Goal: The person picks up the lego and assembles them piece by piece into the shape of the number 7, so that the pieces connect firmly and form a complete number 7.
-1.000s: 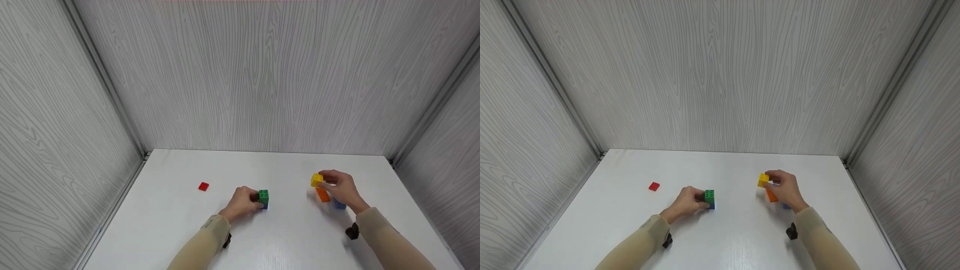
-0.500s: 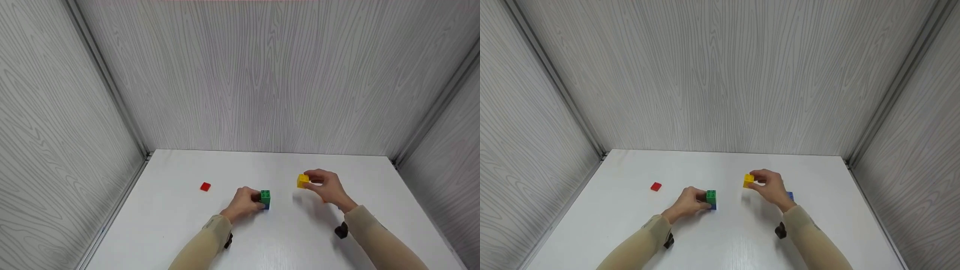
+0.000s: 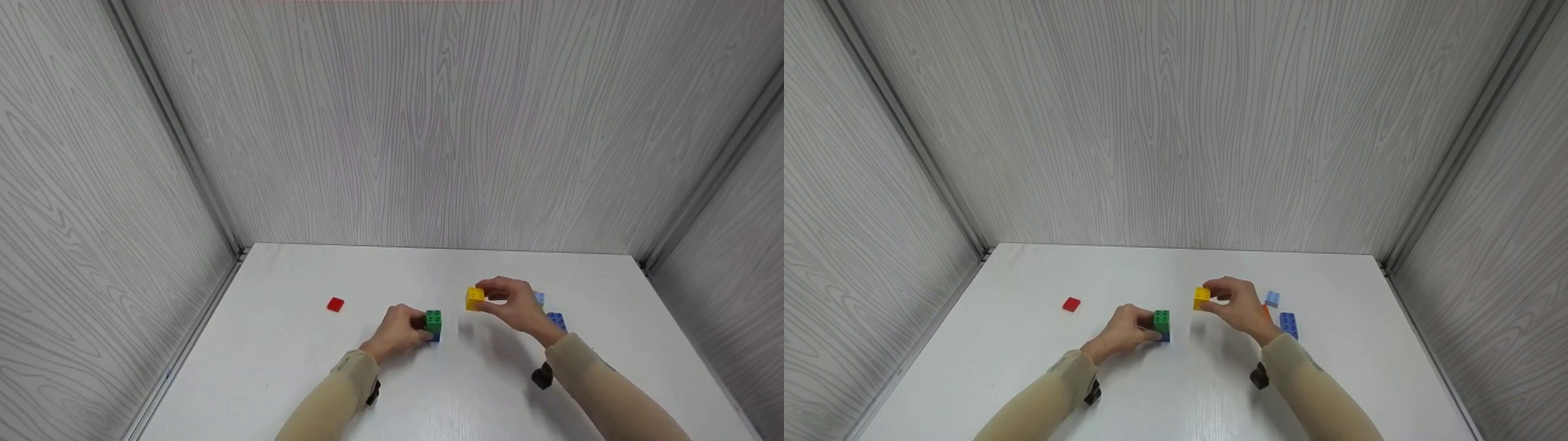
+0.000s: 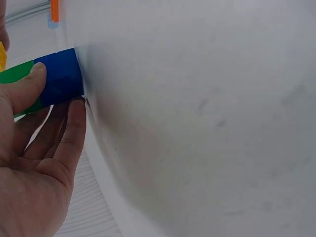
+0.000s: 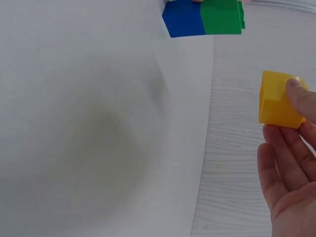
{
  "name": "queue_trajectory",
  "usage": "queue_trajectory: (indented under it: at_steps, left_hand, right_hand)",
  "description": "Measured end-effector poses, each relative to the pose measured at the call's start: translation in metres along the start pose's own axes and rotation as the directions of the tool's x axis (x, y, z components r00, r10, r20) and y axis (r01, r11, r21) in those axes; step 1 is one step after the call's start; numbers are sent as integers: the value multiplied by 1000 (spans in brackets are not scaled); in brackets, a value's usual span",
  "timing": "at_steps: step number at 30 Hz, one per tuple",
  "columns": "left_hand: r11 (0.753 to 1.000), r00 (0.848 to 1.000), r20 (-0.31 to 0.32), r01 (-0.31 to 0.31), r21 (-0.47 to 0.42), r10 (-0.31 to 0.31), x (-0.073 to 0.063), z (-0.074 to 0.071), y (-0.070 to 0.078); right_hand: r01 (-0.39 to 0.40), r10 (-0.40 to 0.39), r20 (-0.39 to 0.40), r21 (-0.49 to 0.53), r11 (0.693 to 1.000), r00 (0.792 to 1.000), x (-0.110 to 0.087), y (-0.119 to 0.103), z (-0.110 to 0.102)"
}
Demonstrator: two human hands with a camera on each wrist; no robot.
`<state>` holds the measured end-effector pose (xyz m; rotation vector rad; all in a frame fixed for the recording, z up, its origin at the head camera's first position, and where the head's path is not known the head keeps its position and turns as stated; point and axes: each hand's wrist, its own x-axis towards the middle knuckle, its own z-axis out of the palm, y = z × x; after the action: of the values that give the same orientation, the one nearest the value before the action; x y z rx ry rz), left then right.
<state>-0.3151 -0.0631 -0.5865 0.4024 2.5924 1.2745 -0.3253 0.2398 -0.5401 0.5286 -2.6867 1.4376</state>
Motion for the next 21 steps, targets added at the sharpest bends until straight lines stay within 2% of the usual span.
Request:
queue_trajectory:
  at_steps: [6,14,21]
  left_hand:
    - [999,999,7,34,-1,-34,0,0,2]
    - [1000,1000,4,-19,18,18,3,1,-3]
    - [1000,1000,-3,-21,15,21,3,0,-3]
  right_hand:
    - [-8,7,47,14,1000,999,4,-10,11]
    - [76,-80,102,48,996,992,11,-16,30]
    - [112,-117,140,45,993,983,15,-22,45]
